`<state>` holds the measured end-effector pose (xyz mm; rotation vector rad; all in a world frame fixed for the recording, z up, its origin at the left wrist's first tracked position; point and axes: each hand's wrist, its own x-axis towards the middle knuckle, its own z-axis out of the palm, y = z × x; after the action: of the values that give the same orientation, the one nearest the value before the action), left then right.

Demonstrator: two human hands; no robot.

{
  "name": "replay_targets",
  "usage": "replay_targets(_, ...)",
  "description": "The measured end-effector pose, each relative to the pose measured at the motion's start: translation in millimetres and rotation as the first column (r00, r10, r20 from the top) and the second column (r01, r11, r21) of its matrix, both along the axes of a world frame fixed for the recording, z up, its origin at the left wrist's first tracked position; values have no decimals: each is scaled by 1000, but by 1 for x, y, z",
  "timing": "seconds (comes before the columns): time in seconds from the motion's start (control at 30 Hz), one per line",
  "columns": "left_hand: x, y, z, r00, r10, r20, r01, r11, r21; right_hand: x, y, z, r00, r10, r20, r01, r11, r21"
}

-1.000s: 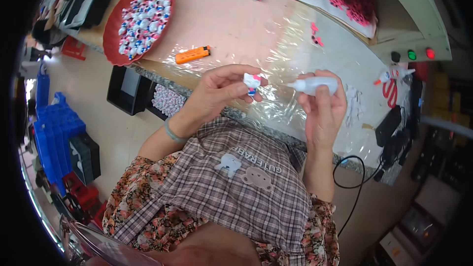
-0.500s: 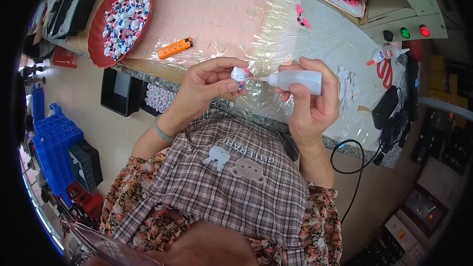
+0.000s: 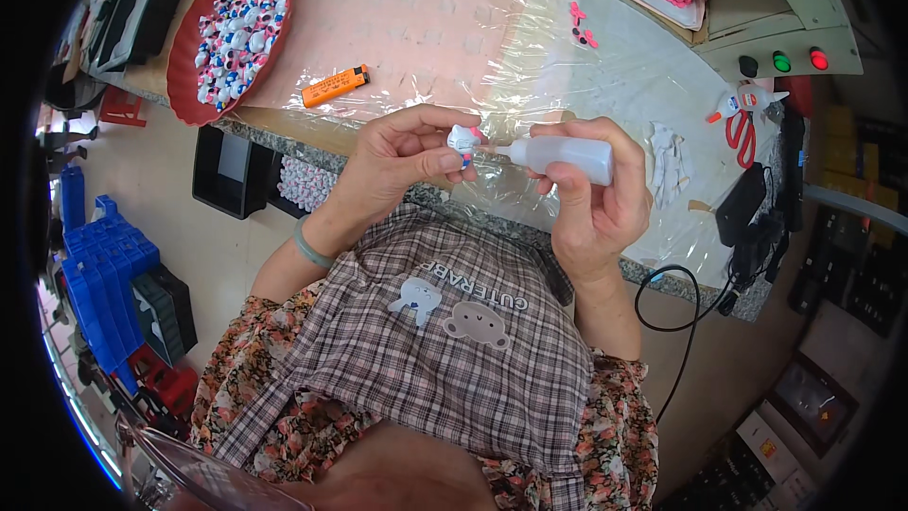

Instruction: Glue small pink bows onto white plastic cat figurines at a factory workstation.

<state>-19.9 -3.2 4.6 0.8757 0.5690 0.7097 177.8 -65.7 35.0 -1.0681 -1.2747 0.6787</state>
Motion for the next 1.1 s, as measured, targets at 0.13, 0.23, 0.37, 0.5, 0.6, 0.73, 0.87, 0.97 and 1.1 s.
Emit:
replay_targets(0.13,0,-2,-2,1000,-16,-11,16,1000,-17,-4,-1,1,998,-53,38,54,998,-28)
replay_targets(0.23,1,-2,1,1000,-16,-6,15,1000,-24,-4,-1,0,997,-61,45,62,998,-11)
replay_targets(0.37,2,-2,1,1000,-6,1,6,1000,-23,-3,-3,-1,996,-65,64,65,998,-1)
replay_targets(0.5,1,-1,1,1000,-4,6,4,1000,-24,-2,-4,-1,994,-62,91,61,998,15)
replay_targets(0.6,1,-1,0,1000,3,19,-2,1000,-27,-1,-5,0,992,-65,107,63,998,22)
replay_targets(0.73,1,0,0,1000,10,29,-9,1000,-19,-1,-5,1,988,-68,139,66,998,24)
replay_targets(0.87,1,0,-8,999,29,35,-30,999,29,1,-6,0,983,-70,167,67,997,23)
replay_targets(0.97,1,1,-6,1000,16,7,-16,999,41,0,-7,1,983,-69,169,67,998,19)
replay_targets(1.1,2,1,-5,1000,18,3,-18,999,28,0,-6,0,986,-56,158,56,998,10)
